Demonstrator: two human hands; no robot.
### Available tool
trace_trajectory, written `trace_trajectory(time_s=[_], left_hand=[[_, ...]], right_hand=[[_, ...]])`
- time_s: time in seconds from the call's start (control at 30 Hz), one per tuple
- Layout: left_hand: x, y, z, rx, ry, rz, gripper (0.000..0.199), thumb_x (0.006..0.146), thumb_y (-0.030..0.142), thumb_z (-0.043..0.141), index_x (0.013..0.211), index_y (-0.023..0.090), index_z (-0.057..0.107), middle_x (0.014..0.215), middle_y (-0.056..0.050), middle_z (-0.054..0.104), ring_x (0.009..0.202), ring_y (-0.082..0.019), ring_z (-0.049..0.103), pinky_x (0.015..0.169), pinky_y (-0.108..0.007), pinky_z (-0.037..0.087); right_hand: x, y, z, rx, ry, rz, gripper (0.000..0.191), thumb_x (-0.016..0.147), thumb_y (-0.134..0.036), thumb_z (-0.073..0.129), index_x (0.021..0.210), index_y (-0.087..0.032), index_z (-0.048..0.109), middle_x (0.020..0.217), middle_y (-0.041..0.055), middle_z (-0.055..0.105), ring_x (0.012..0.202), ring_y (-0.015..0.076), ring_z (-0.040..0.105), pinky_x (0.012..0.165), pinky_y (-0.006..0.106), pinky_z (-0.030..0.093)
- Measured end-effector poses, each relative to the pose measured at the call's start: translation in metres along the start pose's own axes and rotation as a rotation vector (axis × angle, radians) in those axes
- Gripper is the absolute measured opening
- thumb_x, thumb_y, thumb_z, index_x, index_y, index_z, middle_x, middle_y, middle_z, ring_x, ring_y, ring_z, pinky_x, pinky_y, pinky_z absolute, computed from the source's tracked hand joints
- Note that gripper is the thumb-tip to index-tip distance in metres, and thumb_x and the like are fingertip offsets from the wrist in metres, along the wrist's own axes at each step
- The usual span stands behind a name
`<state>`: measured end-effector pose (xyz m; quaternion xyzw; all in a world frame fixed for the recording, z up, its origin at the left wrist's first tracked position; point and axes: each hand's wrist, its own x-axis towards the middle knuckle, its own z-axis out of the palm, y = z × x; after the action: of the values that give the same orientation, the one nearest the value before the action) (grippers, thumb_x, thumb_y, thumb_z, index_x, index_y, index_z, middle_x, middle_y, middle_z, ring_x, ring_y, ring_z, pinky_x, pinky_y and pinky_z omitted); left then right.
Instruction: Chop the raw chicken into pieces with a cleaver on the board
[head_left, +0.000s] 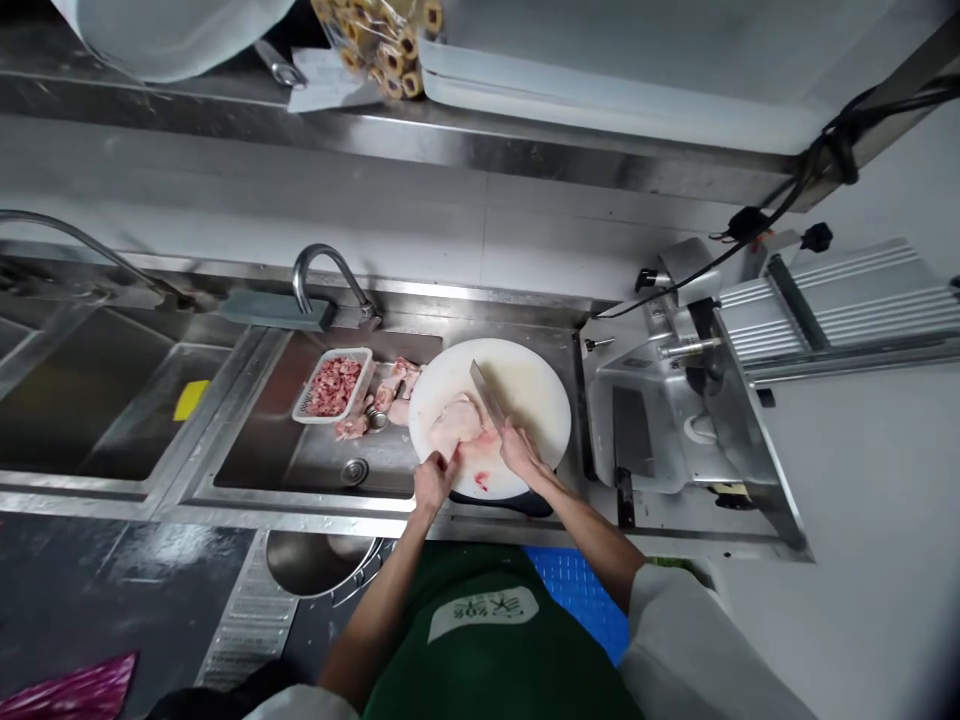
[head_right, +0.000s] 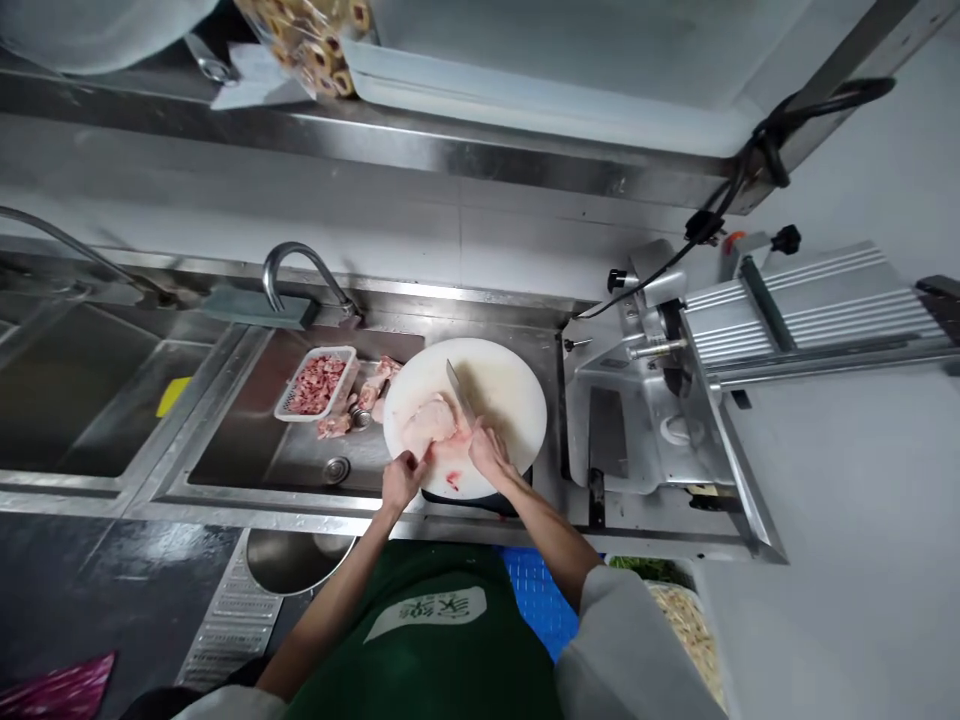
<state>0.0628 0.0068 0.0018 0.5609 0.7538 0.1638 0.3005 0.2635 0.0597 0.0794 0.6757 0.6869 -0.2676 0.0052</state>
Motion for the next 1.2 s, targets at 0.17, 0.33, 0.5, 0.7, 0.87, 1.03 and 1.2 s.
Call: trace_trajectory(time_s=[0.17, 0.33, 0.5, 0.7, 0.87, 1.03, 1.2], left_hand=[[0.001, -0.007, -0.002, -0.074, -0.006, 0.059, 0.038, 0.093, 0.051, 0.052, 0.072, 0.020, 0.052, 0.063, -0.002, 0.060, 0.060, -0.015, 0.055, 0.059, -0.024, 0.029], [0.000, -0.006, -0.005, -0.086, -0.024, 0.060, 0.038, 0.094, 0.051, 0.051, 0.073, 0.020, 0.053, 0.063, -0.002, 0.059, 0.061, -0.016, 0.056, 0.059, -0.025, 0.028], [0.000, -0.003, -0.009, -0.075, -0.065, 0.042, 0.035, 0.095, 0.049, 0.052, 0.076, 0.020, 0.054, 0.067, -0.003, 0.063, 0.065, -0.017, 0.059, 0.059, -0.025, 0.028], [-0.001, 0.001, -0.019, -0.019, -0.104, 0.026, 0.033, 0.097, 0.048, 0.050, 0.083, 0.019, 0.058, 0.075, -0.008, 0.069, 0.074, -0.021, 0.066, 0.062, -0.027, 0.031], [-0.001, 0.005, -0.024, 0.059, -0.125, -0.012, 0.032, 0.098, 0.046, 0.050, 0.091, 0.017, 0.060, 0.081, -0.012, 0.071, 0.081, -0.025, 0.068, 0.063, -0.028, 0.031], [-0.001, 0.005, -0.023, 0.078, -0.136, -0.026, 0.032, 0.098, 0.047, 0.049, 0.092, 0.018, 0.060, 0.083, -0.012, 0.071, 0.082, -0.026, 0.069, 0.063, -0.029, 0.032], [-0.001, 0.002, -0.024, 0.053, -0.131, -0.014, 0.029, 0.098, 0.044, 0.051, 0.090, 0.018, 0.060, 0.084, -0.012, 0.071, 0.081, -0.026, 0.068, 0.063, -0.028, 0.032]], right_hand=[[-0.001, -0.028, 0.006, -0.046, 0.046, -0.014, 0.036, 0.104, -0.024, 0.027, 0.130, -0.008, 0.045, 0.099, 0.0182, 0.074, 0.092, 0.0269, 0.072, 0.074, 0.030, 0.048], [0.001, -0.043, -0.001, -0.072, 0.036, -0.014, 0.031, 0.104, -0.024, 0.030, 0.124, -0.010, 0.049, 0.094, 0.0160, 0.074, 0.086, 0.0246, 0.072, 0.070, 0.028, 0.046], [-0.004, -0.061, -0.054, -0.071, 0.368, -0.097, 0.033, 0.105, -0.031, 0.028, 0.116, -0.011, 0.051, 0.085, 0.0143, 0.072, 0.077, 0.0252, 0.070, 0.066, 0.030, 0.045], [0.003, -0.072, -0.021, 0.007, 0.277, 0.018, 0.030, 0.104, -0.028, 0.033, 0.116, -0.010, 0.053, 0.090, 0.0170, 0.071, 0.083, 0.0250, 0.070, 0.067, 0.029, 0.047], [0.002, -0.047, 0.028, -0.071, -0.011, 0.070, 0.031, 0.104, -0.023, 0.032, 0.126, -0.008, 0.049, 0.103, 0.0192, 0.072, 0.093, 0.0247, 0.070, 0.074, 0.028, 0.048], [-0.011, -0.034, 0.011, -0.127, 0.026, 0.024, 0.029, 0.104, -0.025, 0.034, 0.119, -0.010, 0.053, 0.102, 0.0161, 0.072, 0.094, 0.0238, 0.069, 0.076, 0.028, 0.048], [-0.011, -0.049, 0.009, -0.152, 0.099, 0.042, 0.033, 0.105, -0.026, 0.026, 0.121, -0.011, 0.050, 0.096, 0.0159, 0.073, 0.085, 0.0232, 0.070, 0.073, 0.029, 0.048]])
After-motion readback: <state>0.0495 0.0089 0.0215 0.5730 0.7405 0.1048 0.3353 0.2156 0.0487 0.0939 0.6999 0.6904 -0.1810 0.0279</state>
